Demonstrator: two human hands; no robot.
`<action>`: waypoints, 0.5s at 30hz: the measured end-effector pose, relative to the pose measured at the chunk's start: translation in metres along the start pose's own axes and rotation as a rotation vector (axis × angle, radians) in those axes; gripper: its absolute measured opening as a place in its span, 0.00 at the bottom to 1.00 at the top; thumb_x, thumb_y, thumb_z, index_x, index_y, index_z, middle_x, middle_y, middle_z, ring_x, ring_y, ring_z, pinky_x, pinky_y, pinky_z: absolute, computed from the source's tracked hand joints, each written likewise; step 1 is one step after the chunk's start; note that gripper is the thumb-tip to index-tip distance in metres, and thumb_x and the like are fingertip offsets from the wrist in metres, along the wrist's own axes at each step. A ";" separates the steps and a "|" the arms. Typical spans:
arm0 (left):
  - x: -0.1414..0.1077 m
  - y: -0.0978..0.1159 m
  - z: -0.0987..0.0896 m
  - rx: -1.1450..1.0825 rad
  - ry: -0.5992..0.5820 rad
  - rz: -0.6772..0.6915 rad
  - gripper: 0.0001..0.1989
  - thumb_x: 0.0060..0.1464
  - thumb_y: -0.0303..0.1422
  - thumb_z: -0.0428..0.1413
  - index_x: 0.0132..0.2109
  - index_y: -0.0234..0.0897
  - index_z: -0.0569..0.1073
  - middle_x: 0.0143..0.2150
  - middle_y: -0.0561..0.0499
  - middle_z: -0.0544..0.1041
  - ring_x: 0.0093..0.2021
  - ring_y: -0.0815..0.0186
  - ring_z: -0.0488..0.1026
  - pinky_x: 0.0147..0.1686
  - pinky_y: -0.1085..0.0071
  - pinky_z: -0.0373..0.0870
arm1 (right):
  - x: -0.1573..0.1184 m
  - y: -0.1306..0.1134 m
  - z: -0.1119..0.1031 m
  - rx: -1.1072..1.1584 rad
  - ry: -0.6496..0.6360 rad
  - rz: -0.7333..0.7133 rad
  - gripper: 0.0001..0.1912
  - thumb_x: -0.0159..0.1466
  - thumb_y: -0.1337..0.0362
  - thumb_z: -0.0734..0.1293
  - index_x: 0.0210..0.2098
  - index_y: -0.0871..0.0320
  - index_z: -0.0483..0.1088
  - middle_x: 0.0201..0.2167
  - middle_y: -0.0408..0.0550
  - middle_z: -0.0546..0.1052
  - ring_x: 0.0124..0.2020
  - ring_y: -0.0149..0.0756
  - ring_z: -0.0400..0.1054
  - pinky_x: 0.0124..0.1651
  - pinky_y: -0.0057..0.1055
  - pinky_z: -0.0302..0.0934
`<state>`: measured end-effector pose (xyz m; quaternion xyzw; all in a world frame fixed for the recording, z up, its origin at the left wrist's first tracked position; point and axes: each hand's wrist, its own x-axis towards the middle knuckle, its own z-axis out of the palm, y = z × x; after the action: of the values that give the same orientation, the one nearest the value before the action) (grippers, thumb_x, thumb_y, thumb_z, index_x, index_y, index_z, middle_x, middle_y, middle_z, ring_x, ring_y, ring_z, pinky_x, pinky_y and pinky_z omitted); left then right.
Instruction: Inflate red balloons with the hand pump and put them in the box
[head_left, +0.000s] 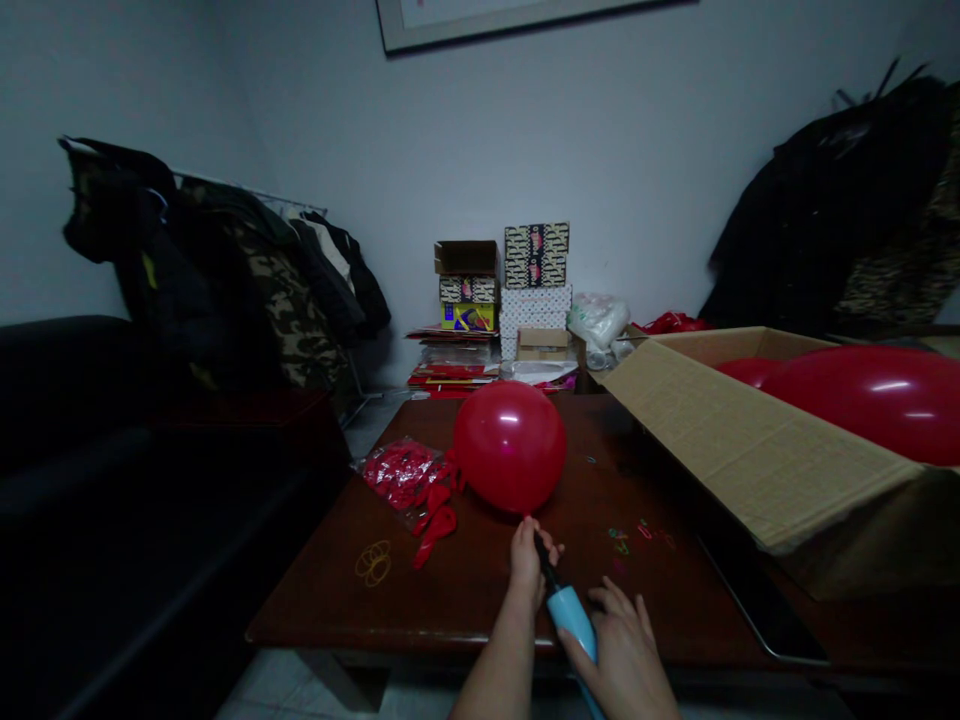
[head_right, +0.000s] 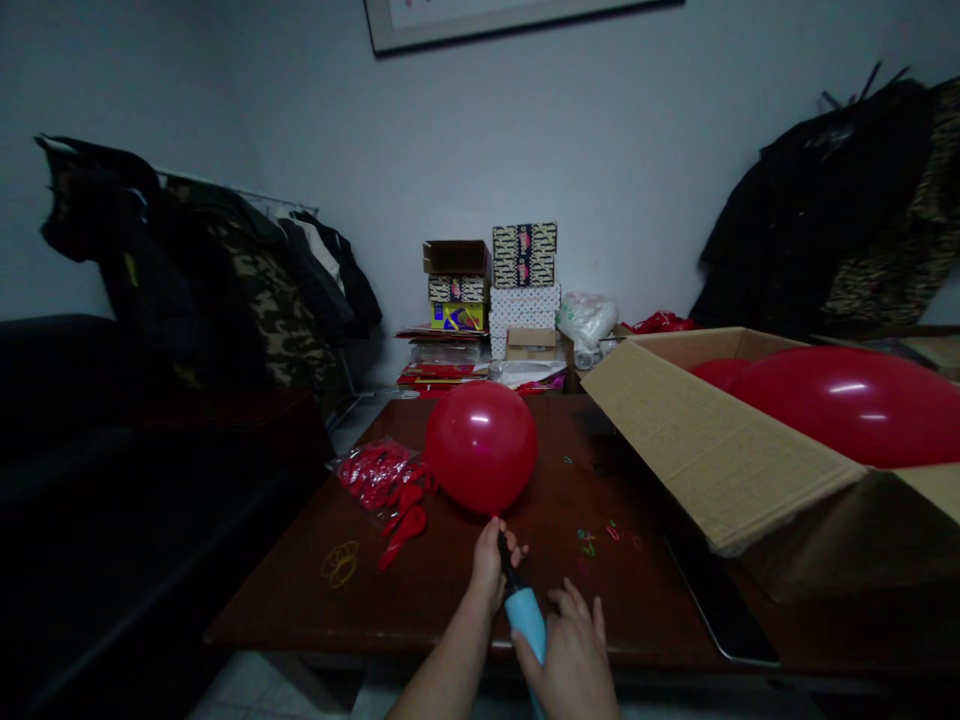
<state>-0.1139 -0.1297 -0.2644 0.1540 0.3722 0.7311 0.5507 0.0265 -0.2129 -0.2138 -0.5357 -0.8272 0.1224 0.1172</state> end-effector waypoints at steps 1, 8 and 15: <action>0.001 0.000 0.000 0.001 0.001 0.000 0.20 0.45 0.50 0.55 0.29 0.39 0.58 0.13 0.62 0.63 0.10 0.75 0.55 0.26 0.68 0.65 | 0.004 -0.002 0.000 0.001 0.011 -0.001 0.25 0.60 0.48 0.55 0.38 0.59 0.74 0.50 0.55 0.69 0.59 0.50 0.52 0.62 0.53 0.35; 0.000 0.000 0.002 0.013 0.038 0.018 0.19 0.45 0.49 0.54 0.28 0.40 0.58 0.12 0.62 0.62 0.10 0.75 0.55 0.24 0.69 0.64 | 0.004 -0.001 0.002 -0.002 0.015 0.020 0.23 0.59 0.48 0.57 0.38 0.59 0.74 0.49 0.55 0.70 0.59 0.50 0.53 0.61 0.54 0.36; -0.006 0.003 0.004 0.036 0.026 0.039 0.18 0.47 0.48 0.53 0.27 0.39 0.58 0.12 0.62 0.61 0.10 0.75 0.54 0.25 0.68 0.65 | -0.035 0.030 0.021 -0.013 -0.053 0.020 0.22 0.54 0.45 0.62 0.36 0.54 0.74 0.49 0.52 0.71 0.59 0.53 0.54 0.60 0.57 0.36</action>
<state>-0.1116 -0.1340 -0.2589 0.1617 0.3895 0.7366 0.5287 0.0595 -0.2346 -0.2461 -0.5414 -0.8253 0.1323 0.0907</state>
